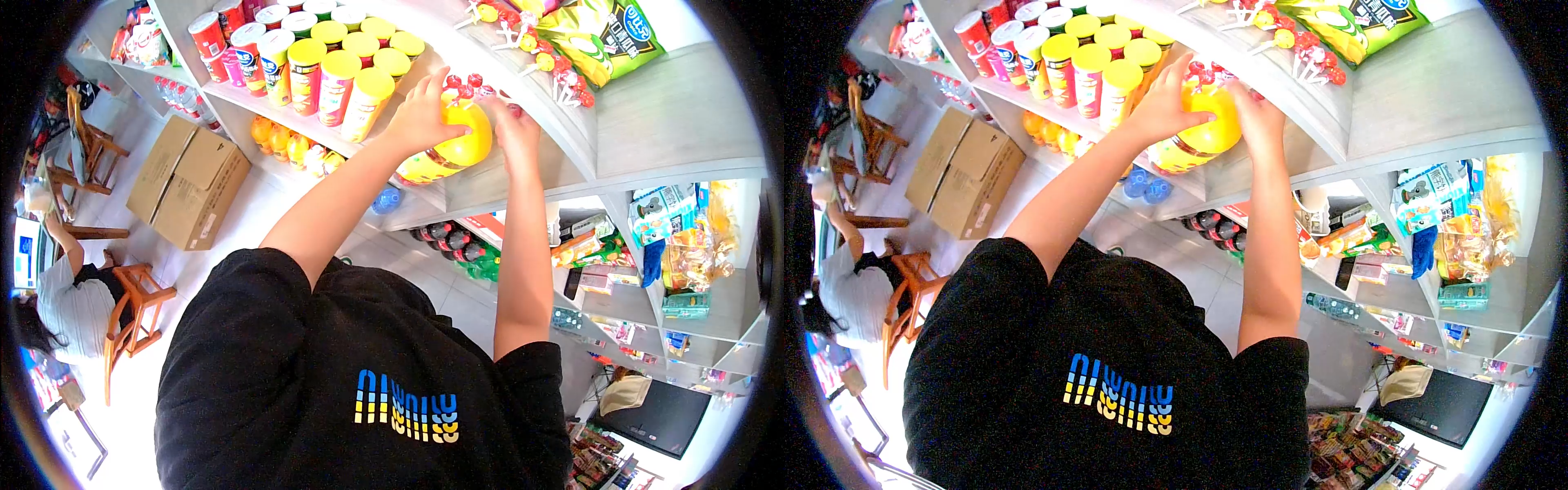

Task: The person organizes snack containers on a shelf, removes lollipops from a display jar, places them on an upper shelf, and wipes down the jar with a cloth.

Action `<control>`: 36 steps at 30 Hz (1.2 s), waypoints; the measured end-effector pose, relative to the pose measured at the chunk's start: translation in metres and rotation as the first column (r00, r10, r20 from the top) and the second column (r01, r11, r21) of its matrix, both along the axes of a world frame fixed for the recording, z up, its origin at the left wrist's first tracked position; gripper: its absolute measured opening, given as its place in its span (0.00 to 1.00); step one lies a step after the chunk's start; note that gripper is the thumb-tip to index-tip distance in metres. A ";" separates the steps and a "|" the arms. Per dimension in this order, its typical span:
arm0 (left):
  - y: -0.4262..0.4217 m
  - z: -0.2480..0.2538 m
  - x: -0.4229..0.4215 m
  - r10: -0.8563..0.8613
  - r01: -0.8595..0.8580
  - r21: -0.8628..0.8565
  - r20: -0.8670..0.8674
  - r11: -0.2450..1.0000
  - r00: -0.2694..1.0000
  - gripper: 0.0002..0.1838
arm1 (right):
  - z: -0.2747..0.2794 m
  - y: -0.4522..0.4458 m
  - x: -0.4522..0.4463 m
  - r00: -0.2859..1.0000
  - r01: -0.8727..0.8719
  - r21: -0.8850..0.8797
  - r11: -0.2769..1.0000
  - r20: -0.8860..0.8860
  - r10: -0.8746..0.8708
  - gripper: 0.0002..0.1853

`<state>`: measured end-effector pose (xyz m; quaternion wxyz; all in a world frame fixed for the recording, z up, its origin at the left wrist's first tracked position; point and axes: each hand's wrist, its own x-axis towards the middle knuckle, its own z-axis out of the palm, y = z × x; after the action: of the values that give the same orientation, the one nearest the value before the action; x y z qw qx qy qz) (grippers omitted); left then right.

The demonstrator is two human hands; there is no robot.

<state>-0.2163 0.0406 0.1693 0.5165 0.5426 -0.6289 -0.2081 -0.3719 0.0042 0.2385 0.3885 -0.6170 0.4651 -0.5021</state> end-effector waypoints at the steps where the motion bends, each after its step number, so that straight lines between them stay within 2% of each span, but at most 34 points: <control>1: 0.000 0.000 0.001 -0.003 0.003 0.004 -0.007 1.000 1.000 0.56 | 0.001 -0.002 0.004 0.964 -0.061 -0.184 0.981 -0.268 0.009 0.18; 5: 0.002 0.001 0.001 -0.002 0.002 0.040 -0.009 0.999 1.000 0.56 | -0.009 -0.015 0.000 0.921 -0.156 -0.217 0.964 -0.383 0.063 0.18; 8: 0.002 0.002 0.001 -0.001 0.001 0.033 0.004 0.999 1.000 0.56 | -0.002 -0.009 0.005 0.940 -0.106 -0.300 0.948 -0.341 -0.003 0.16; 11: 0.004 0.003 0.002 -0.002 0.002 0.047 0.012 0.999 1.000 0.55 | 0.016 0.005 0.010 0.944 -0.031 -0.207 0.978 -0.328 -0.039 0.21; 13: 0.004 0.003 0.001 0.009 -0.010 0.049 0.023 0.999 1.000 0.55 | 0.007 0.002 0.006 0.980 0.009 -0.330 0.944 -0.185 -0.074 0.14; 14: 0.004 0.004 0.000 0.005 -0.006 0.044 0.022 0.999 1.000 0.55 | 0.004 0.002 0.001 0.980 0.012 -0.335 0.942 -0.185 -0.079 0.14; 15: 0.004 0.004 0.001 -0.002 0.001 0.053 0.019 0.999 1.000 0.55 | 0.004 0.008 -0.003 0.999 0.036 -0.080 0.996 0.003 -0.035 0.10; 16: 0.003 0.003 0.002 -0.010 0.009 0.060 0.019 0.998 1.000 0.55 | 0.002 0.015 -0.007 0.979 0.003 0.177 0.984 0.199 -0.039 0.06; 17: 0.002 0.001 0.003 -0.014 0.013 0.045 0.024 0.999 1.000 0.55 | -0.005 0.022 -0.012 0.983 -0.045 0.177 0.983 0.184 0.012 0.05; 18: 0.001 -0.003 0.003 -0.007 0.007 0.013 0.017 1.000 1.000 0.55 | -0.008 0.036 -0.005 0.963 0.009 0.204 0.979 0.261 -0.063 0.06; 20: -0.004 -0.007 0.001 -0.020 0.021 -0.049 0.018 0.999 1.000 0.55 | -0.005 0.060 -0.010 0.969 -0.105 0.295 0.950 0.245 0.031 0.08; 22: -0.003 -0.006 0.001 -0.042 0.041 -0.033 -0.025 0.999 0.999 0.55 | 0.003 0.079 -0.017 0.961 -0.253 0.229 0.940 0.174 0.216 0.10; 23: -0.002 -0.003 0.001 -0.065 0.064 -0.052 -0.014 0.997 0.998 0.55 | 0.014 0.090 -0.019 0.964 -0.259 0.288 0.922 0.132 0.230 0.10; 24: 0.002 0.000 0.000 -0.046 0.046 -0.003 -0.031 0.999 0.998 0.54 | 0.025 0.098 -0.021 0.968 -0.240 0.271 0.932 0.140 0.208 0.10; 25: 0.005 0.003 0.001 -0.026 0.028 0.049 -0.046 0.998 0.999 0.54 | 0.034 0.105 -0.023 0.945 -0.316 0.253 0.914 0.172 0.279 0.09; 27: -0.001 -0.006 0.000 -0.060 0.059 -0.021 -0.052 0.998 0.997 0.53 | 0.056 0.114 -0.026 0.911 -0.396 0.200 0.896 0.208 0.356 0.09; 29: -0.001 -0.007 -0.001 -0.066 0.059 -0.108 -0.063 0.992 0.996 0.52 | 0.077 0.114 -0.030 0.928 -0.341 0.170 0.925 0.219 0.302 0.07; 32: -0.005 -0.012 0.001 -0.132 0.119 -0.109 -0.118 0.987 0.984 0.52 | 0.115 0.108 -0.033 0.952 -0.257 0.138 0.956 0.207 0.226 0.06; 34: -0.002 -0.007 -0.001 -0.132 0.121 -0.104 -0.111 0.987 0.985 0.52 | 0.127 0.098 -0.031 0.987 -0.105 0.012 0.994 0.125 0.103 0.06; 35: 0.001 -0.003 -0.002 -0.147 0.131 -0.104 -0.171 0.986 0.974 0.51 | 0.131 0.092 -0.031 0.986 -0.094 0.011 0.996 0.136 0.091 0.06; 36: 0.003 0.000 -0.002 -0.160 0.140 -0.102 -0.232 0.985 0.959 0.50 | 0.134 0.085 -0.030 0.997 -0.029 0.010 1.000 0.071 0.028 0.08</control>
<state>-0.2184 0.0434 0.1690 0.5938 0.4420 -0.6095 -0.2837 -0.4024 0.0887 0.3730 0.4153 -0.6033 0.4450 -0.5153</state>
